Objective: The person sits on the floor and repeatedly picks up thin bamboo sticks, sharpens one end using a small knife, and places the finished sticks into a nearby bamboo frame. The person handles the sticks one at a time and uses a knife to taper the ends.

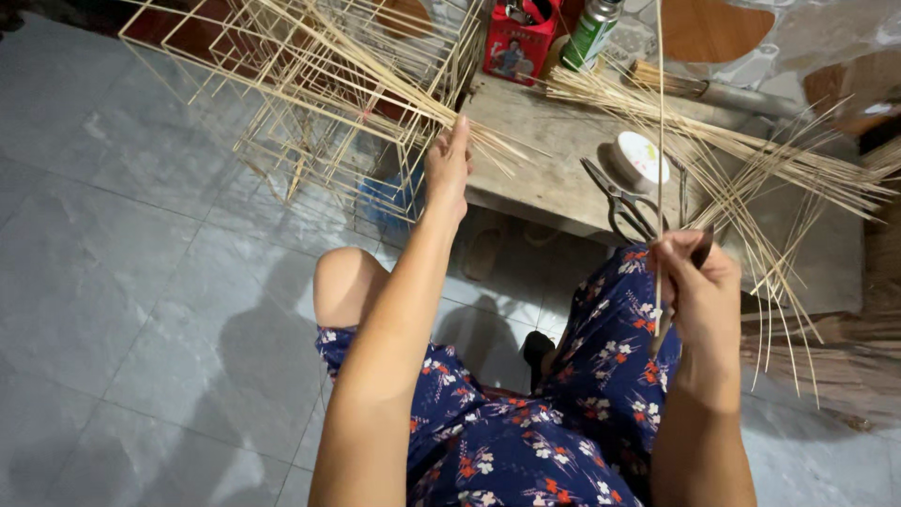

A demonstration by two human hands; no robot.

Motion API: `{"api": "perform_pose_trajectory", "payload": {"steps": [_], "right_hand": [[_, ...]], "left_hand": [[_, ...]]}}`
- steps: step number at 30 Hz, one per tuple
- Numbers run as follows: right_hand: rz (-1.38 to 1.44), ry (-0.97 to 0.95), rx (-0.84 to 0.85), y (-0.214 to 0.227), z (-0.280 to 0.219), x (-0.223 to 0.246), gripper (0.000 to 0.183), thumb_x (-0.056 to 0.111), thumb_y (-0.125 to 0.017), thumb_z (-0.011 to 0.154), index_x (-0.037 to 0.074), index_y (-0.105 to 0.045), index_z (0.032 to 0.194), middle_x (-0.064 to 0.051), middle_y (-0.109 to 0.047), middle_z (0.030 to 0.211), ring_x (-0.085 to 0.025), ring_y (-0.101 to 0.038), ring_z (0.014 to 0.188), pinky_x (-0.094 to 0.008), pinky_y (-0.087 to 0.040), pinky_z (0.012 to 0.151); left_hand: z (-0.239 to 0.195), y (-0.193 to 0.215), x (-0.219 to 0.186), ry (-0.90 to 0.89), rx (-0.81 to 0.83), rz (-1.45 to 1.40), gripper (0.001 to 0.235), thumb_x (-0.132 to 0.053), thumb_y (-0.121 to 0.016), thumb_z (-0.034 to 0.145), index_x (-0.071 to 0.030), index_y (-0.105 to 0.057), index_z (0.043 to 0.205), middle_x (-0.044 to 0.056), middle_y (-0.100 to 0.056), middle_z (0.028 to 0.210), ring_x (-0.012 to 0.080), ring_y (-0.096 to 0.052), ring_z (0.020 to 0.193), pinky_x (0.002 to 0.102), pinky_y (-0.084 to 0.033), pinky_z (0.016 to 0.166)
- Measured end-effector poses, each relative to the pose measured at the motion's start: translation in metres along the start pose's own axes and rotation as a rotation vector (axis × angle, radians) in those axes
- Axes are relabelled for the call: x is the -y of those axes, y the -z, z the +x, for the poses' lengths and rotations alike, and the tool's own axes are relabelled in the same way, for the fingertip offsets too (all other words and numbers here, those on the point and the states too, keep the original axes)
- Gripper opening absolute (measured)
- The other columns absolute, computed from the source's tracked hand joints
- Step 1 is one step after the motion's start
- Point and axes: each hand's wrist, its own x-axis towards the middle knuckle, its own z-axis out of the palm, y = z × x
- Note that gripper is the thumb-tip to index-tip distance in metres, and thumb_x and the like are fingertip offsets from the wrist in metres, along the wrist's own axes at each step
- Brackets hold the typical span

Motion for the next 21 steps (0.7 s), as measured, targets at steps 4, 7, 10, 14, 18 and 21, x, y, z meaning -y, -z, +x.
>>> {"api": "perform_pose_trajectory", "payload": {"steps": [4, 7, 10, 14, 18, 21], "right_hand": [[-0.092, 0.040, 0.139, -0.012, -0.034, 0.000, 0.008, 0.005, -0.065, 0.101, 0.000, -0.070, 0.105, -0.002, -0.064, 0.079, -0.003, -0.047, 0.057, -0.019, -0.032, 0.049], [-0.134, -0.151, 0.277, -0.027, -0.046, -0.007, 0.012, 0.007, -0.067, 0.095, 0.000, -0.070, 0.104, -0.003, -0.067, 0.075, -0.007, -0.048, 0.051, -0.023, -0.034, 0.044], [0.021, -0.235, 0.496, -0.044, -0.057, -0.025, 0.015, 0.011, -0.067, 0.093, 0.000, -0.070, 0.104, -0.001, -0.071, 0.085, -0.006, -0.060, 0.070, -0.023, -0.047, 0.061], [0.005, -0.365, 0.751, -0.059, -0.064, -0.059, 0.017, 0.017, -0.069, 0.095, 0.001, -0.070, 0.097, 0.002, -0.069, 0.083, -0.004, -0.062, 0.076, -0.021, -0.052, 0.065], [0.158, -0.585, 0.818, -0.059, -0.069, -0.094, 0.016, 0.016, -0.070, 0.097, 0.001, -0.068, 0.092, 0.003, -0.064, 0.079, -0.005, -0.056, 0.071, -0.022, -0.047, 0.061], [0.212, -0.702, 0.722, -0.053, -0.076, -0.116, 0.014, 0.015, -0.069, 0.096, 0.002, -0.067, 0.089, 0.002, -0.063, 0.075, -0.006, -0.056, 0.065, -0.022, -0.045, 0.056]], "left_hand": [[-0.108, 0.010, -0.049, -0.393, -0.143, 0.382, 0.025, -0.017, -0.066, 0.105, -0.001, -0.058, 0.122, 0.012, -0.060, 0.129, 0.0178, -0.057, 0.096, 0.032, -0.049, 0.079], [-0.210, 0.017, -0.085, -0.846, 0.036, 0.593, 0.016, -0.008, -0.058, 0.109, -0.005, -0.056, 0.125, 0.007, -0.059, 0.136, 0.0213, -0.059, 0.107, 0.035, -0.050, 0.091], [-0.280, 0.022, -0.113, -1.139, 0.355, 0.854, 0.026, -0.015, -0.054, 0.101, -0.012, -0.061, 0.126, 0.004, -0.058, 0.135, 0.0195, -0.057, 0.109, 0.036, -0.044, 0.096], [-0.333, 0.028, -0.127, -1.032, 0.654, 1.023, 0.034, -0.012, -0.062, 0.101, -0.012, -0.069, 0.135, 0.000, -0.059, 0.139, 0.0180, -0.053, 0.121, 0.033, -0.043, 0.104], [-0.346, 0.034, -0.118, -0.941, 0.841, 0.958, 0.031, -0.012, -0.067, 0.097, -0.015, -0.075, 0.127, -0.001, -0.057, 0.135, 0.0177, -0.053, 0.119, 0.038, -0.046, 0.108], [-0.342, 0.033, -0.111, -0.939, 0.958, 0.927, 0.019, -0.012, -0.069, 0.093, -0.012, -0.075, 0.111, 0.005, -0.063, 0.135, 0.0214, -0.057, 0.119, 0.041, -0.047, 0.101]]}}
